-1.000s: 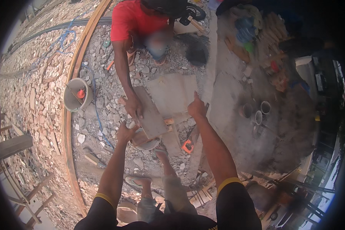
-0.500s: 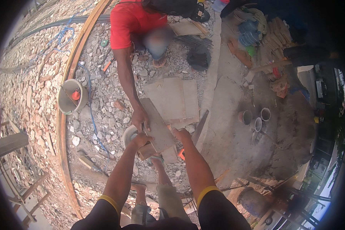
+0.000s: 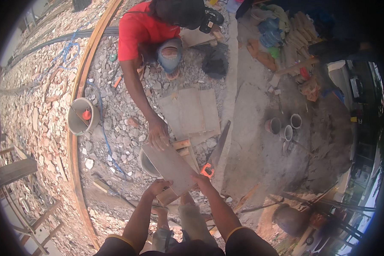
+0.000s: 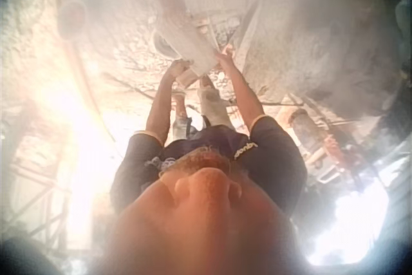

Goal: The person uses a hand saw to cut a piece of wood on a construction site. They position the wood, saw through it, and then move the cut piece aside.

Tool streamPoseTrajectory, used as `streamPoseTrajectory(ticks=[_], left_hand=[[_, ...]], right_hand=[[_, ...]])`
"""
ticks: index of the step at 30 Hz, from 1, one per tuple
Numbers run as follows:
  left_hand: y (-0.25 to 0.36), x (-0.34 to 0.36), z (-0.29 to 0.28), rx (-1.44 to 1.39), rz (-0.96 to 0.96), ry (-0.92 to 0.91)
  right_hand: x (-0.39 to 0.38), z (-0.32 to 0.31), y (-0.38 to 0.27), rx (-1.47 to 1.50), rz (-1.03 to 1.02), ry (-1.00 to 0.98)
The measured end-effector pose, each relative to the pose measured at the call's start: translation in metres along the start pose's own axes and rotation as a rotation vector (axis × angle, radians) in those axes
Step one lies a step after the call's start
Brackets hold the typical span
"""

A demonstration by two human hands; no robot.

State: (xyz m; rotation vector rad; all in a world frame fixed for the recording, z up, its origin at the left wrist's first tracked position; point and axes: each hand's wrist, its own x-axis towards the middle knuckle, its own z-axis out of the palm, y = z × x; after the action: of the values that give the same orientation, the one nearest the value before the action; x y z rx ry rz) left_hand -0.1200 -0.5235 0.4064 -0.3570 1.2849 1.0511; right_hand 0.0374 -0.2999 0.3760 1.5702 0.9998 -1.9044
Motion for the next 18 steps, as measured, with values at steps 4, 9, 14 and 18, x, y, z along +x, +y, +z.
streamPoseTrajectory(ticks=[4, 9, 14, 18], left_hand=[[-0.039, -0.034, 0.000, 0.055, -0.067, -0.008], [-0.093, -0.071, -0.020, -0.150, -0.029, -0.025], [-0.110, -0.090, -0.034, -0.069, 0.042, 0.065], [-0.103, -0.122, -0.031, -0.075, 0.041, 0.272]], right_hand=[[-0.041, 0.010, 0.028, 0.021, 0.012, -0.028], [-0.083, 0.040, 0.060, 0.010, 0.058, 0.012], [-0.103, 0.080, 0.077, 0.015, -0.147, -0.057], [-0.110, 0.107, 0.079, -0.063, -0.372, -0.121]])
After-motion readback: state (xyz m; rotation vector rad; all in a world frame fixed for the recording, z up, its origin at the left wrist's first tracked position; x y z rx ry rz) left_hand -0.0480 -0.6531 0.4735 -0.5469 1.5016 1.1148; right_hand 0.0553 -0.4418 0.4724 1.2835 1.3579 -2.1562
